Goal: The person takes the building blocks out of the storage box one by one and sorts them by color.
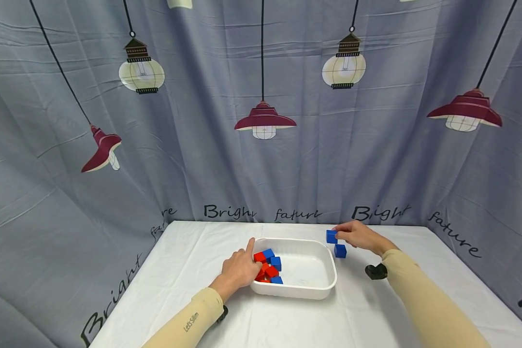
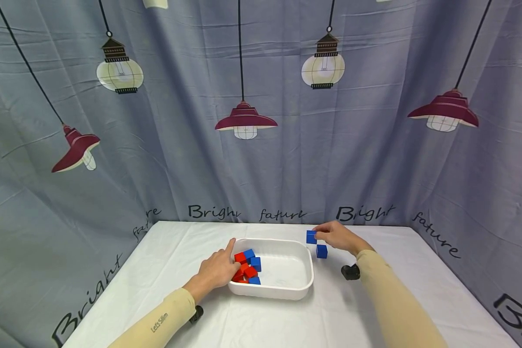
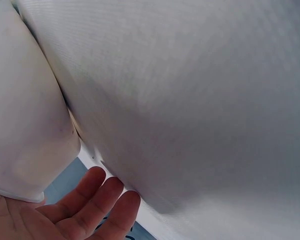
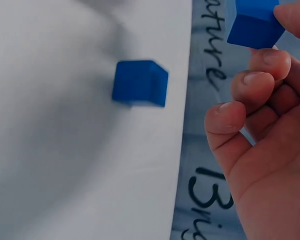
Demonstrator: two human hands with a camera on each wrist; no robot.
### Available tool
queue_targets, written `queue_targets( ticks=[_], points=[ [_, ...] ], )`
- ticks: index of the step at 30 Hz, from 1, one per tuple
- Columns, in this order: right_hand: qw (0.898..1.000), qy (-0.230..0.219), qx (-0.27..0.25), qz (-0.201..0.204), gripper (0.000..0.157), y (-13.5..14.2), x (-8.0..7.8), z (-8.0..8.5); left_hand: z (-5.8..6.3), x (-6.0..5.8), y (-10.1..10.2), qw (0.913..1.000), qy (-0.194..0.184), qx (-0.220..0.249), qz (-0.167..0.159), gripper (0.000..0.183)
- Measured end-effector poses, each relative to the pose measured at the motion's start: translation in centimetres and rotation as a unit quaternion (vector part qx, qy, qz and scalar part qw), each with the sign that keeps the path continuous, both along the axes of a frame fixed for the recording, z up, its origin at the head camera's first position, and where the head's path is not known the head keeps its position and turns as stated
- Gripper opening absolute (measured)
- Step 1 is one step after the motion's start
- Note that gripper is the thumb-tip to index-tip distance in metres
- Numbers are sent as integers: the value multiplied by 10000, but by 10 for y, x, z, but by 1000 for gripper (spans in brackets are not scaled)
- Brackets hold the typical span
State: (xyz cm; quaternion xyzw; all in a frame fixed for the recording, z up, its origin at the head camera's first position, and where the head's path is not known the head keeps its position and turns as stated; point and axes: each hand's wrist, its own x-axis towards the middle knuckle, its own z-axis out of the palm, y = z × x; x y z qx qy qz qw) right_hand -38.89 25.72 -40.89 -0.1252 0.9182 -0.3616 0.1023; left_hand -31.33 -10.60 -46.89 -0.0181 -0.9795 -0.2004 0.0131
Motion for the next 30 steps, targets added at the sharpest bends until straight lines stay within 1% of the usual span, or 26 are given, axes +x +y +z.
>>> queue_targets(
  ticks=[10, 13, 20, 25, 30],
  points=[
    [9996, 115, 234, -123, 52, 21, 6, -9, 0, 0, 0, 10000, -29, -2, 9, 76],
    [9994, 69, 252, -220, 52, 26, 7, -12, 0, 0, 1, 10000, -35, 10, 16, 76],
    [9994, -72, 127, -308, 52, 35, 6, -20, 0, 0, 0, 10000, -9, 22, 28, 76],
    [9992, -89, 16, -394, 51, 41, 6, -27, 0, 0, 1, 10000, -19, 23, 41, 76],
    [9985, -150, 35, -533, 53, 48, 5, -33, -1, -2, 1, 10000, -16, -20, 42, 75]
  ],
)
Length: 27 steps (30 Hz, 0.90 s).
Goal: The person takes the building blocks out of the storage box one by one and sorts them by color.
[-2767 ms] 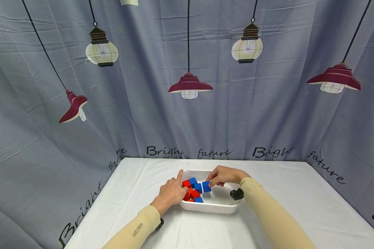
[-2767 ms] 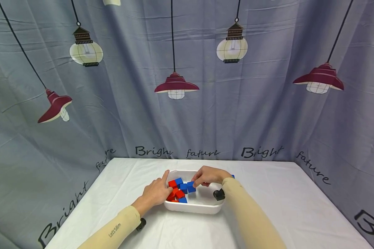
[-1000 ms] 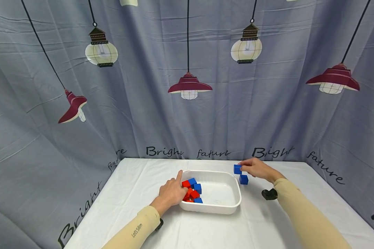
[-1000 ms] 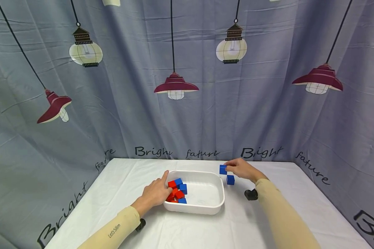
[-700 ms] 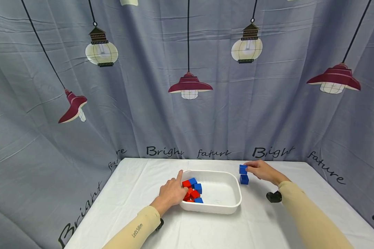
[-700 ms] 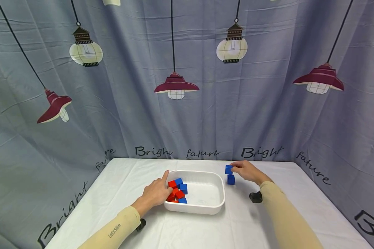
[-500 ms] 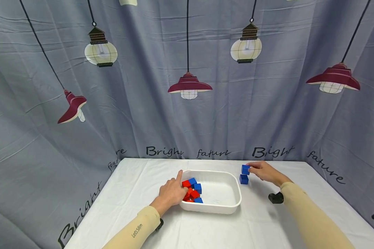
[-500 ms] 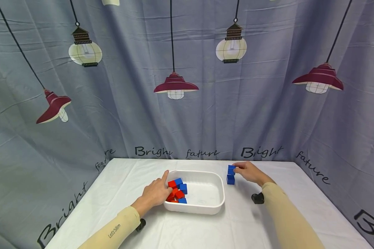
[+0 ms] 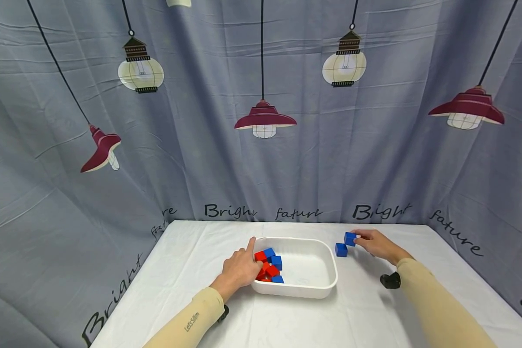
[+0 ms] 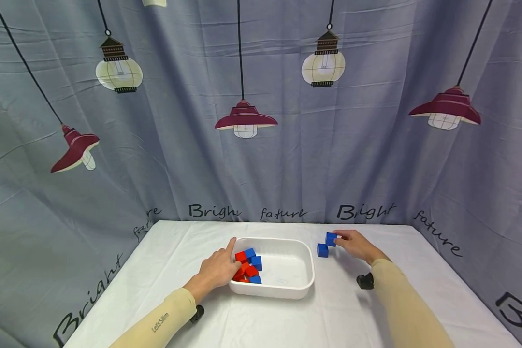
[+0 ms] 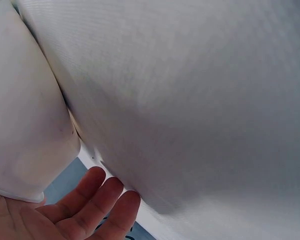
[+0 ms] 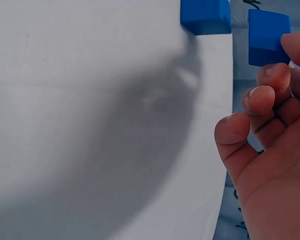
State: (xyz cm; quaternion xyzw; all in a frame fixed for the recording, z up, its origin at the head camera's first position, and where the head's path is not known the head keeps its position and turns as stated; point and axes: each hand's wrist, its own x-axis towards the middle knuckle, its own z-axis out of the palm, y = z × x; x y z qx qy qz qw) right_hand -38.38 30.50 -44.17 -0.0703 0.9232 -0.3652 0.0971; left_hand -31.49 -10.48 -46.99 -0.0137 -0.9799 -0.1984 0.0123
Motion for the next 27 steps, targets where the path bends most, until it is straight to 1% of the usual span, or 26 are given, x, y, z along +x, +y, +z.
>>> queue_targets(
  ticks=[8, 16, 22, 27],
  points=[
    [9999, -36, -77, -67, 55, 7, 0, -9, -2, -1, 0, 10000, -6, -13, 12, 75],
    [9991, -289, -111, -288, 54, 12, -3, -18, -1, -2, 0, 10000, -17, -21, 1, 75],
    [9989, -259, -211, -327, 51, 12, -4, -28, -1, -2, 0, 10000, -23, -46, 4, 75],
    [9989, -263, -160, -348, 50, 10, -3, -31, -1, -2, 0, 10000, -44, -37, -3, 75]
  ],
)
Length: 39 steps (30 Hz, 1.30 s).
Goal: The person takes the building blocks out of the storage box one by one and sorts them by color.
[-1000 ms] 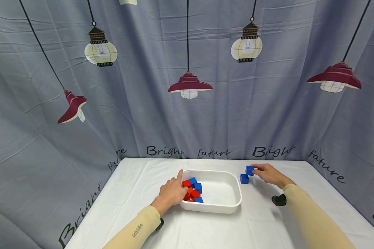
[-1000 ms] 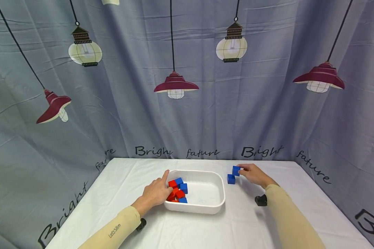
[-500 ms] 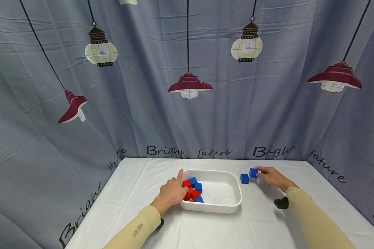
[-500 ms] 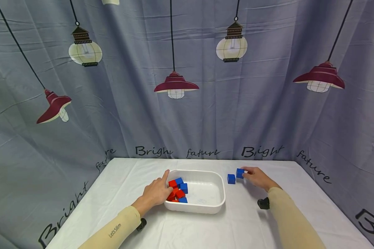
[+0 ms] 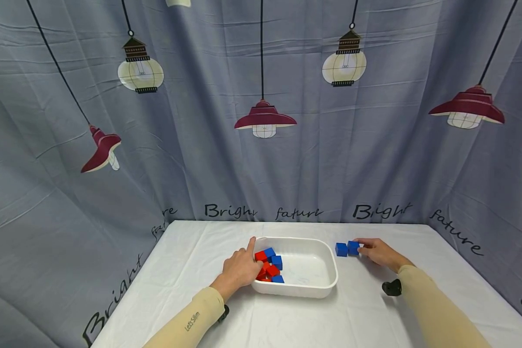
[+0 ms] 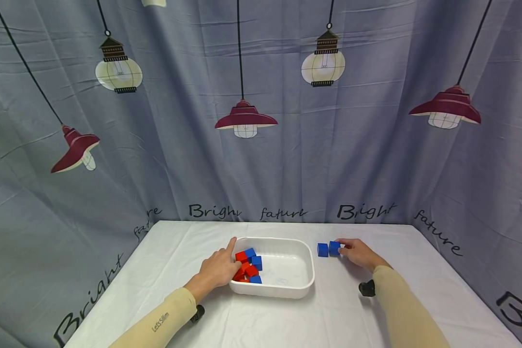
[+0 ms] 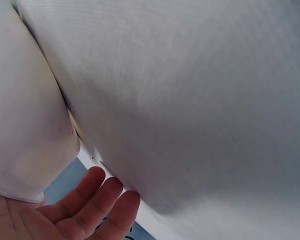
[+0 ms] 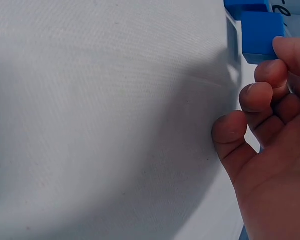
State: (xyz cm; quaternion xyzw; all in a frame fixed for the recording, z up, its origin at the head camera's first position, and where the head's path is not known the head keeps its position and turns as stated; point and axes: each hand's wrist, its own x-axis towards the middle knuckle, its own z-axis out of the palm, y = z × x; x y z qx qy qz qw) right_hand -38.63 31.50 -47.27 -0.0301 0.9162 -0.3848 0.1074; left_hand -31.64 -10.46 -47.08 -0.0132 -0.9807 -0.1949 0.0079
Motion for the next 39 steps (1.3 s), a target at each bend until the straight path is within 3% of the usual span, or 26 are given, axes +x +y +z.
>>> queue_targets(
  ticks=[14, 39],
  points=[
    [9992, -20, 378, 84, 50, -7, -2, -2, 0, 0, 0, 10000, 7, 48, 3, 74],
    [9994, 54, 329, 70, 58, -8, 2, -2, 1, 2, 1, 9999, -33, 126, 70, 75]
  ],
)
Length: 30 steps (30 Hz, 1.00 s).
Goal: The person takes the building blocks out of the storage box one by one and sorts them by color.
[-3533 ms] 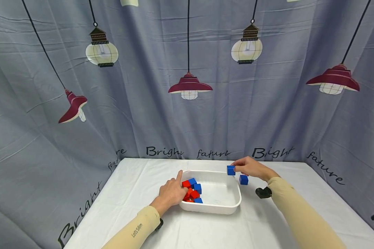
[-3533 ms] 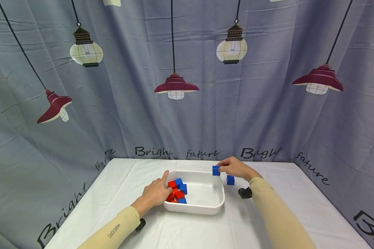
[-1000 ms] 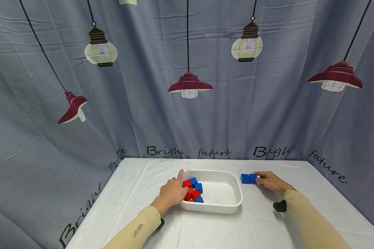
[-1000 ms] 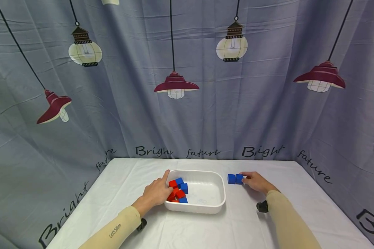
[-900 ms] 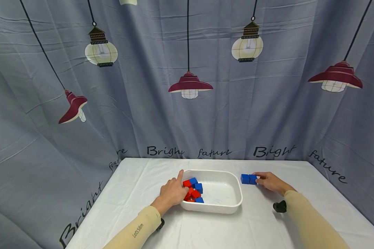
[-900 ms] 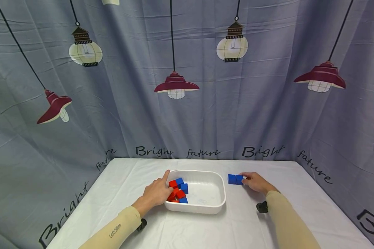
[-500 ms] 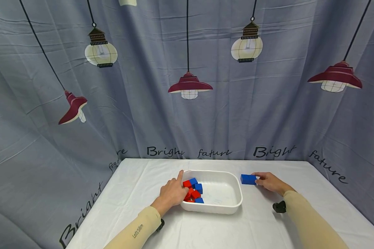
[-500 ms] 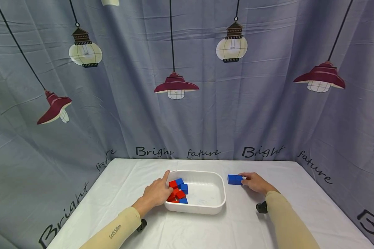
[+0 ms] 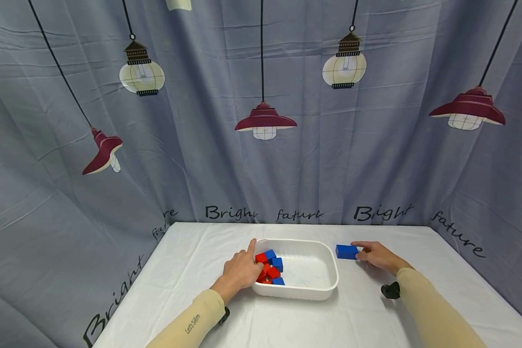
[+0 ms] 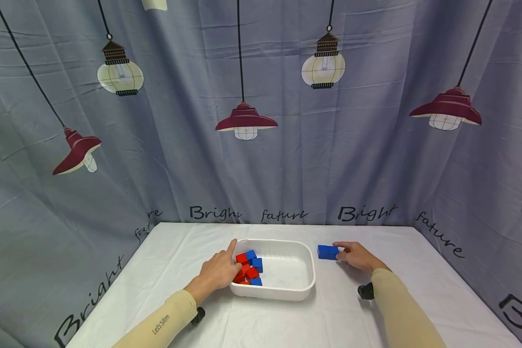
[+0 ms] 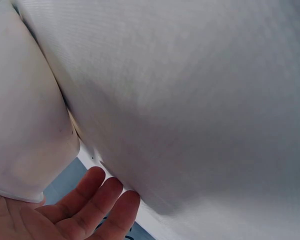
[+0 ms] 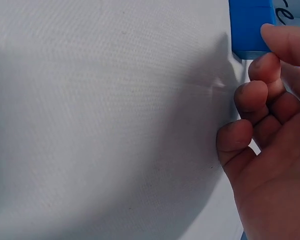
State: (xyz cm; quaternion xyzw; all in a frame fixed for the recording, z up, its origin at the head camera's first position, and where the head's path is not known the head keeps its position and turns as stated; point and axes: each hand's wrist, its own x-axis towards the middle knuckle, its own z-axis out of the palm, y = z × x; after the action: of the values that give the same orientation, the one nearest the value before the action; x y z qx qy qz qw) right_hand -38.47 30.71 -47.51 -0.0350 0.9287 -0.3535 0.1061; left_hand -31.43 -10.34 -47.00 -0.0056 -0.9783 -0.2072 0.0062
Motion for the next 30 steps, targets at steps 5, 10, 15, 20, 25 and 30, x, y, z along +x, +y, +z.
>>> queue_targets(
  ticks=[5, 10, 15, 20, 25, 30],
  points=[
    [9999, 43, -142, -40, 57, 0, 2, 1, -1, 0, 0, 10000, 19, 11, -10, 75],
    [9997, 166, -149, -65, 56, -4, 3, 9, -1, 0, 0, 10000, 68, -2, -28, 75],
    [9995, 304, -112, -13, 54, -13, 4, 19, -1, 0, 0, 10000, 62, -21, -21, 75],
    [9990, 380, -171, 144, 53, -23, 6, 31, -2, -1, 0, 10000, 21, -27, -5, 76],
    [9983, 443, -221, 309, 51, -33, 8, 41, -1, 0, 0, 10000, -8, 5, 4, 76],
    [9976, 475, -225, 448, 50, -42, 6, 45, -1, -1, 0, 10000, 18, -20, 9, 76]
  ],
)
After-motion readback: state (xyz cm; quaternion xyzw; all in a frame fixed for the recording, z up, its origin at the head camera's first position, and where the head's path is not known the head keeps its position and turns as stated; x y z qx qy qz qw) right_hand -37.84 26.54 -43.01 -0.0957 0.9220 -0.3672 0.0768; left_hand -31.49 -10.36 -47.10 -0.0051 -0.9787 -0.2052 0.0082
